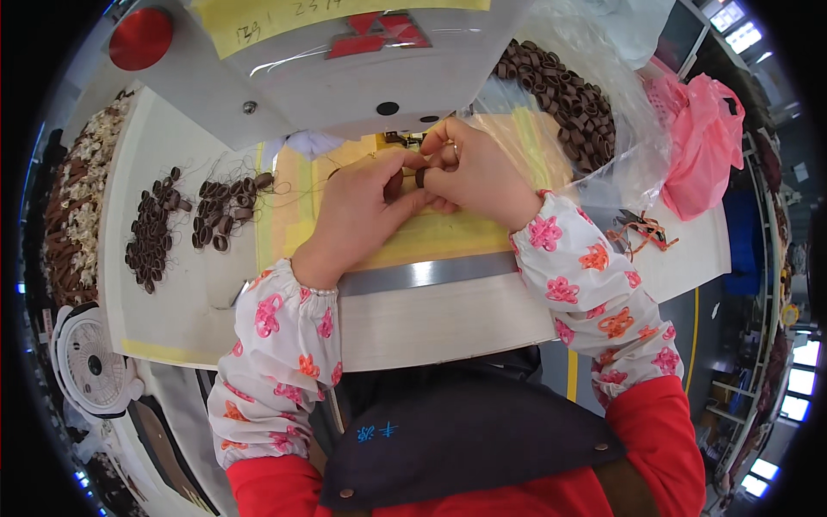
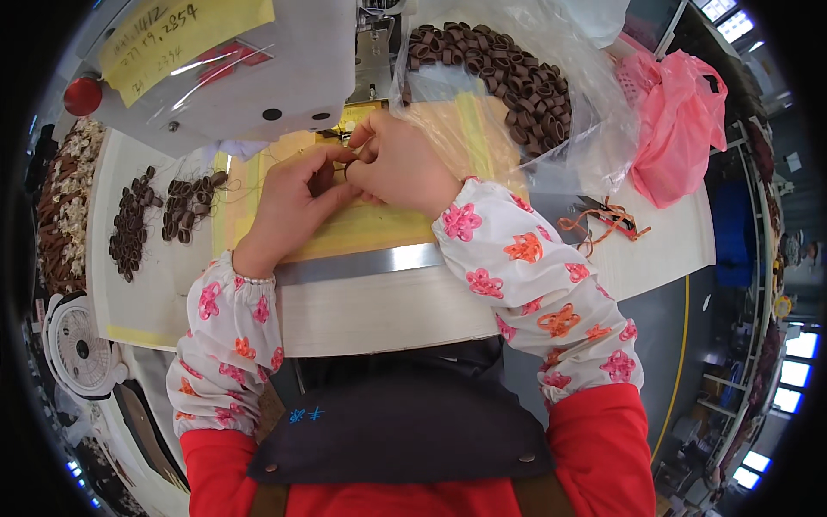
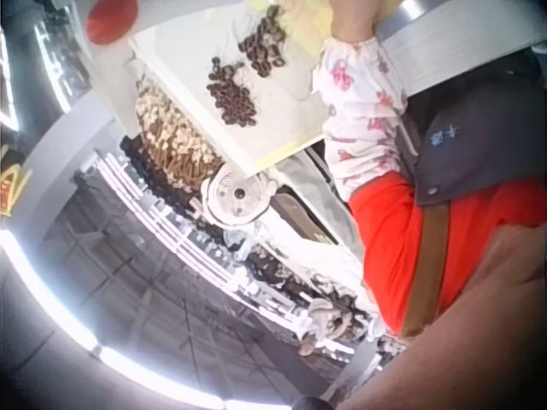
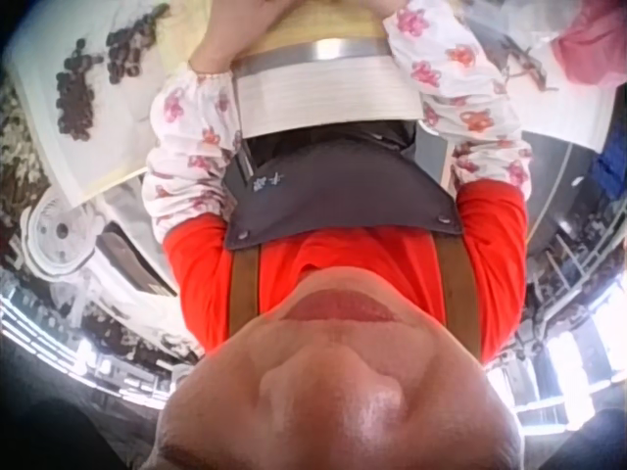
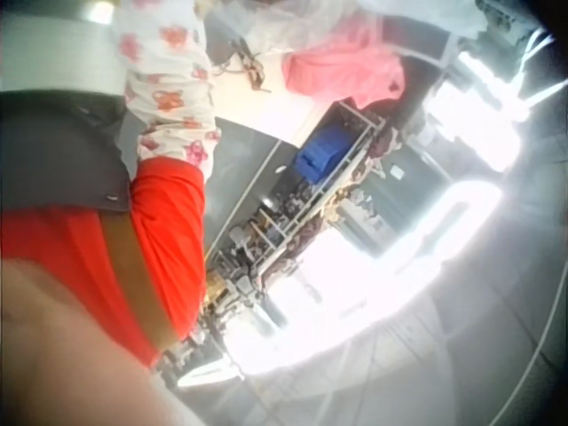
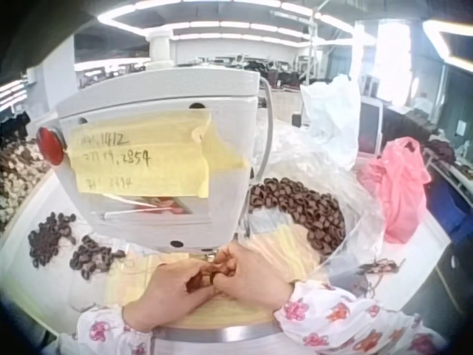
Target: The recorder is using an industrial sewing machine to sew small leather labels onto fabric or other leather pieces.
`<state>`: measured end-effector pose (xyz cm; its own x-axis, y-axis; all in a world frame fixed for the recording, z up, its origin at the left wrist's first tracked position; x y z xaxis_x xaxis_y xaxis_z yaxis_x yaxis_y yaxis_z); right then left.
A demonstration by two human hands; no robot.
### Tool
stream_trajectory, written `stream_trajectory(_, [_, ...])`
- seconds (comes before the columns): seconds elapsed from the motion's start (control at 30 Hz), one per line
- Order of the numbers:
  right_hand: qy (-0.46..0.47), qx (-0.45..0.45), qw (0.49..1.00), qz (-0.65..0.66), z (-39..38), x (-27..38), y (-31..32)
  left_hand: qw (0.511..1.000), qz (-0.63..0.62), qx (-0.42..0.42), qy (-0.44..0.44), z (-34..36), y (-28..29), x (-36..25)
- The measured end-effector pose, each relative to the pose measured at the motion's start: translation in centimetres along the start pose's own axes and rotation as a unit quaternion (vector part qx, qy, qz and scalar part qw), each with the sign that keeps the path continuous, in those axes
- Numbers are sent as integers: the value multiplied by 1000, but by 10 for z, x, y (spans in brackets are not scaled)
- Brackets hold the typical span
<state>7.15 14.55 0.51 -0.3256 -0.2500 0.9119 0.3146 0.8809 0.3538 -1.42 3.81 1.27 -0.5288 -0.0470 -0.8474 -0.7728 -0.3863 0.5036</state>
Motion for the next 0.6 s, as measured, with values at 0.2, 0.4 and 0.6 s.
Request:
stream_trajectory(0.2, [48, 8, 998, 42, -5, -1, -1, 998, -56, -35, 12, -1, 0, 8])
stream_trajectory(0.4, [297, -132, 931, -163, -10, 5, -4, 986, -118, -46, 107, 5, 6, 16])
stream_trajectory(0.6, [251, -163, 946, -123, -7, 1, 0, 987, -100, -80, 100, 8, 4, 16])
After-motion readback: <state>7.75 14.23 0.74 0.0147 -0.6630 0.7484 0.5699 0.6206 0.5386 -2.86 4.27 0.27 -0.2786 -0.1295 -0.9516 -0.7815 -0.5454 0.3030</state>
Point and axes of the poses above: each hand's wrist, its own z-axis towards the middle knuckle, its own y-axis out of the back of the hand, x = y × z, the point moved 4 cm from there along z, towards the middle knuckle, and after that the axes turned 11 degrees about -z, right-handed, at the moved point
